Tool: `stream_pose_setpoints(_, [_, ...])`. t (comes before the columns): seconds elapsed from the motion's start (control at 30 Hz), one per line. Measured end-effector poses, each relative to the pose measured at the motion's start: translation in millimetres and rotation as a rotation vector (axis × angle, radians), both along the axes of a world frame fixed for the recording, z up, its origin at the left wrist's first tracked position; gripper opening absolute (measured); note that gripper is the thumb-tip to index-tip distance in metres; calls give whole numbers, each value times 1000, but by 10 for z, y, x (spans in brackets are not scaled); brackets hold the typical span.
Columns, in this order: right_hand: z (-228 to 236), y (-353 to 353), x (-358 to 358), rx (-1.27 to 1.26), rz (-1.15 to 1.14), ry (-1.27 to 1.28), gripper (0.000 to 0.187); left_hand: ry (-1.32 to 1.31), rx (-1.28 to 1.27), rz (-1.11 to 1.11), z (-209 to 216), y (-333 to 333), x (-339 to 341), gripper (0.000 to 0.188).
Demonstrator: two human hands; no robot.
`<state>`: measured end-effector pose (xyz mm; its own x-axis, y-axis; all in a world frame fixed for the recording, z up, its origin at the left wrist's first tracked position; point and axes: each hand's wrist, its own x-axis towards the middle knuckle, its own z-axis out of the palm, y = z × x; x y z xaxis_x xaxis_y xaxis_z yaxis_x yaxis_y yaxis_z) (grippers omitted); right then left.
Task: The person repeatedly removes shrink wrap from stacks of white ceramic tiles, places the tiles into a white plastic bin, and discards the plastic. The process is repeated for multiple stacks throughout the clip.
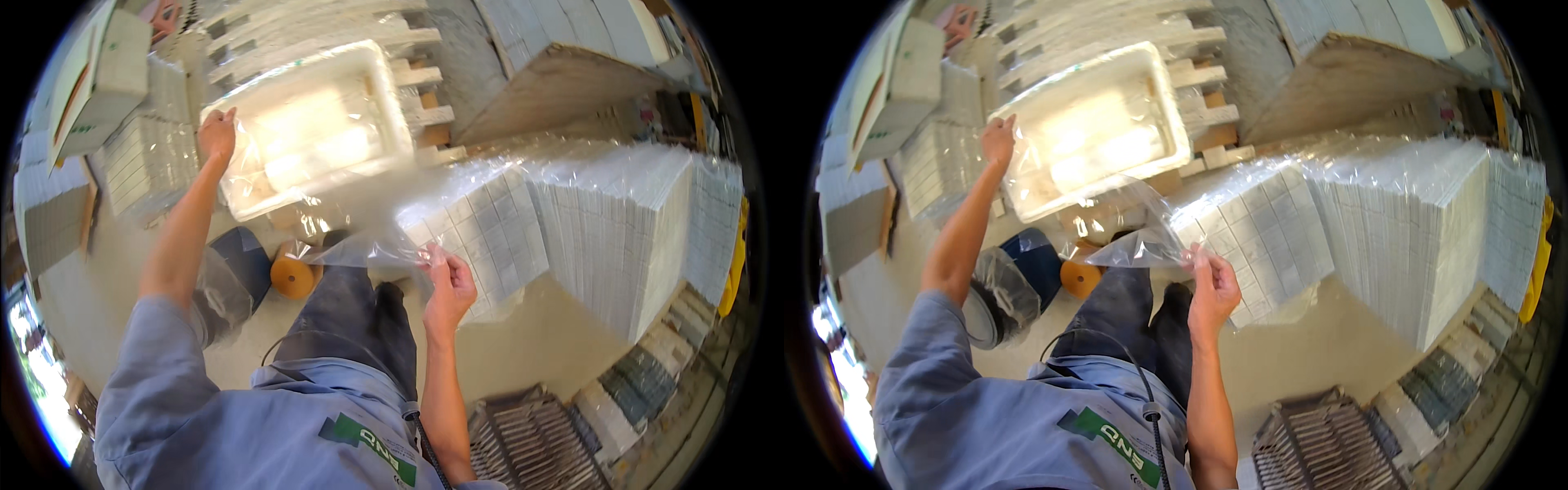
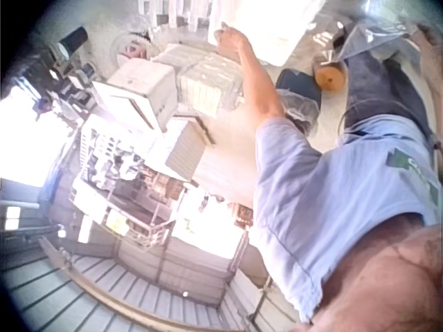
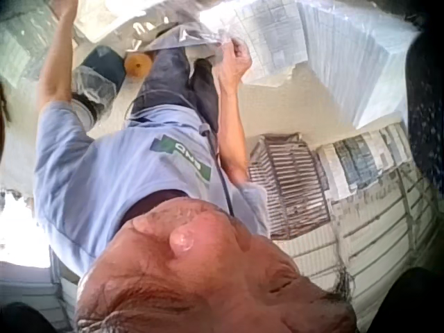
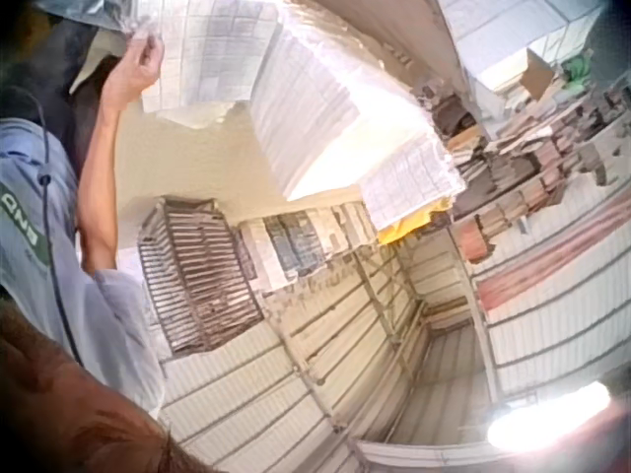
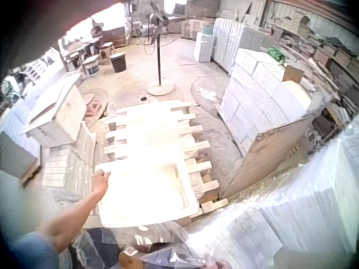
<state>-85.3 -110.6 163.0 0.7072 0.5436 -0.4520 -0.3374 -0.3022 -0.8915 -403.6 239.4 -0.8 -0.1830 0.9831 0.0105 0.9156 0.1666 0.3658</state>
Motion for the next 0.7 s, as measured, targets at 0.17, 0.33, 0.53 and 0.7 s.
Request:
stream_pose_setpoints(0.17, [92, -329, -1, 22, -201, -15, 9, 53, 13, 217, -452, 399, 399, 40])
stream_pose_setpoints(0.33, [218, -438, -92, 74, -222, -42, 7, 190, -330, -254, -607, 522, 399, 45])
stream_pose_setpoints(0.53, [578, -473, -81, 94, -68, -85, 6, 98, -72, -915, 181, -304, 1110, 81])
stream_pose_setpoints(0.7, [814, -548, 2, 127, 228, -148, 7, -540, -322, -1666, 1556, -1170, 2336, 94])
